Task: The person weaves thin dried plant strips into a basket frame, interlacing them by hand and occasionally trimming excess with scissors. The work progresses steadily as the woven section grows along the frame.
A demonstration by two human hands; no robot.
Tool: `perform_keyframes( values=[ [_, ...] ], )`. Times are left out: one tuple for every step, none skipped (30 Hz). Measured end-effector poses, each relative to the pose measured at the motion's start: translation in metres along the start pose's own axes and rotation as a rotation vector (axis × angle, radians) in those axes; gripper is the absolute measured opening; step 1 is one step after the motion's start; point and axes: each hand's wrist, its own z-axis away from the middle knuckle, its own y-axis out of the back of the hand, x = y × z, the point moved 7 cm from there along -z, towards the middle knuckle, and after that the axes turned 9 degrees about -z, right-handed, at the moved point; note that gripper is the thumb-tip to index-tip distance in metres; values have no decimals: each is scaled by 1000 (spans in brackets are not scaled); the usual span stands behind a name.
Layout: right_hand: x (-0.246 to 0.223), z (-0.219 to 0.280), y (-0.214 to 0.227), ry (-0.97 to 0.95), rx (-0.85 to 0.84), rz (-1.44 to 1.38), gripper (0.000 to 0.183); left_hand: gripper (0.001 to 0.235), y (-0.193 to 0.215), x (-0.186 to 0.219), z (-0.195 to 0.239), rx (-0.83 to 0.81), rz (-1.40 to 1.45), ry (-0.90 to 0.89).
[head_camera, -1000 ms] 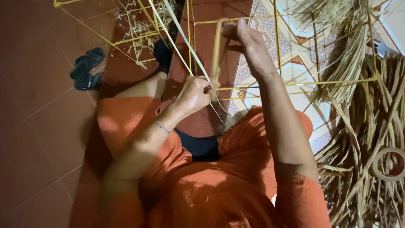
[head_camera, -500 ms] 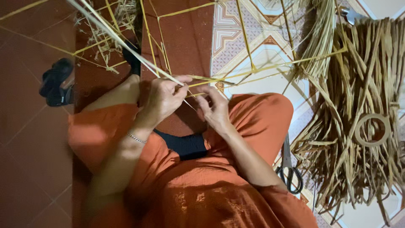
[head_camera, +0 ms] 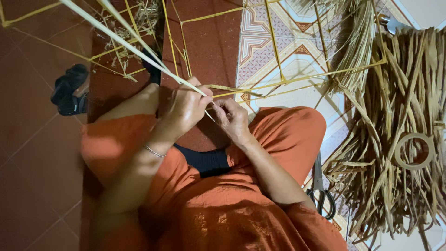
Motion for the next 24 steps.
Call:
perform_keyframes(
  values=[
    [-3,0,0,-2,5,17,7,6,-1,0,0,3,14,-2],
    [-6,-1,0,-4,10,34,7,6,-3,-1,-1,5,27,-4],
    [-10,-2,0,-6,13,48,7,7,-5,-2,-2,8,40,-4],
    [-16,-4,1,40,21,65,8,7,-9,-3,-4,-14,36,-1],
    [-23,-6,3,89,26,81,10,7,-13,-5,-7,-33,32,2],
    [-30,-7,3,138,32,96,11,7,-15,-7,-9,-52,27,6],
    [-40,-7,4,239,62,102,15,11,-21,-17,-9,-159,86,118],
    [-51,-3,8,340,92,107,19,15,-26,-26,-9,-266,146,230],
    [-59,2,10,442,121,110,23,19,-32,-33,-6,-370,207,342],
    [-53,-1,7,339,109,87,18,17,-30,-35,-7,-365,280,364],
    [-45,-1,5,231,94,67,14,20,-29,-35,-8,-362,356,387],
    [-36,1,2,123,77,48,12,28,-28,-36,-9,-359,431,409],
    [-29,4,-2,56,50,-4,9,32,-29,-36,-11,-394,448,435],
    [-22,7,-7,-11,23,-56,8,37,-32,-36,-13,-430,466,462],
    [-13,9,-11,-77,-2,-107,9,41,-33,-36,-15,-466,482,485],
    [-11,10,-12,-53,-12,-112,12,39,-32,-36,-17,-471,476,484],
    [-9,11,-15,-31,-22,-116,15,38,-31,-37,-16,-479,470,483],
    [-7,12,-17,-9,-31,-121,19,38,-30,-37,-16,-486,464,483],
    [8,14,-23,-172,-54,-205,21,37,-29,-37,-16,-476,482,491],
    [21,18,-30,-335,-79,-289,24,36,-29,-38,-16,-466,499,499],
    [34,24,-37,-499,-105,-370,26,36,-28,-38,-15,-456,516,507],
    [35,24,-44,-511,-126,-507,25,35,-27,-38,-15,-436,511,492],
    [37,24,-50,-524,-145,-643,25,34,-26,-36,-15,-419,505,475],
    [37,24,-55,-537,-165,-780,26,34,-26,-36,-15,-401,499,458]
  ],
)
